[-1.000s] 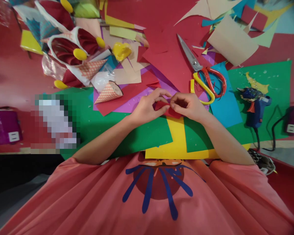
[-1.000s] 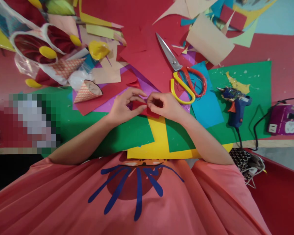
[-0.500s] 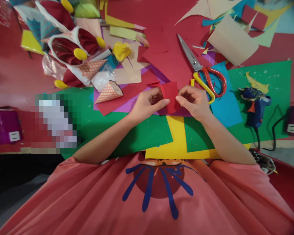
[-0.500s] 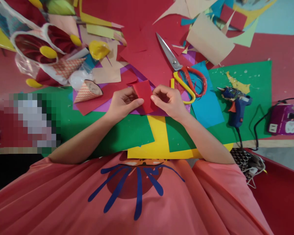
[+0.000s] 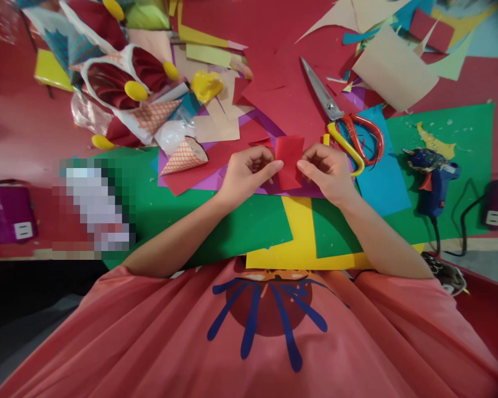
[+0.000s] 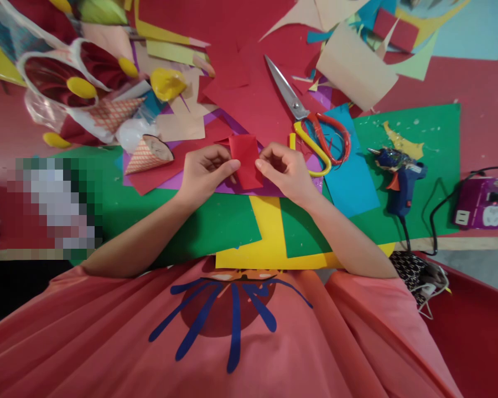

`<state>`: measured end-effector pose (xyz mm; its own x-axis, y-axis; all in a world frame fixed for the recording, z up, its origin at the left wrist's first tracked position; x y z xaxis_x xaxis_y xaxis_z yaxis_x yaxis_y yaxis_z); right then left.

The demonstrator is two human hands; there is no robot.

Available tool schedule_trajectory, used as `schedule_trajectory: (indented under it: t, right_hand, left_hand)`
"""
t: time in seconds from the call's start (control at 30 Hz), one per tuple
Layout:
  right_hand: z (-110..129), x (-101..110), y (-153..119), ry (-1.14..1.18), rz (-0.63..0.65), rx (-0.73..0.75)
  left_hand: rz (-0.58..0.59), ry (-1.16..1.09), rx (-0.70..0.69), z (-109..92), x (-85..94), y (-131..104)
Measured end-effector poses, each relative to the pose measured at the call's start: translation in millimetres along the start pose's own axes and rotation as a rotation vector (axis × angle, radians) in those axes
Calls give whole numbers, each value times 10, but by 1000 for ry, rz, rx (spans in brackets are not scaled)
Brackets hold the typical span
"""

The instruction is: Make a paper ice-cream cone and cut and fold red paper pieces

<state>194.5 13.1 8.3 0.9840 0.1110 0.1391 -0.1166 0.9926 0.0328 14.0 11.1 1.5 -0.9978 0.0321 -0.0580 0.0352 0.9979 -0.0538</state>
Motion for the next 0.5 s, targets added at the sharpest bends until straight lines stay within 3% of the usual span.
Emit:
schedule_trajectory:
  t: [0.5]
  right_hand:
    - [20,-15,-3,29,34,-34]
  left_hand:
    - [-8,7,-78,-15,17,0]
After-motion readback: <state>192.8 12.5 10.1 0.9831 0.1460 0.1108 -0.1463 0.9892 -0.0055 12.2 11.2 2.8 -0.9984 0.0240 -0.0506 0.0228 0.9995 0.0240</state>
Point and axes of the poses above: each hand's wrist, its own y-axis towards the middle knuckle, its own x-axis out of the back of the hand, z = x × y, the point moved 1 cm from there along y, towards the middle knuckle, and after that the axes turned 11 degrees about -z, right-handed, at the moved point
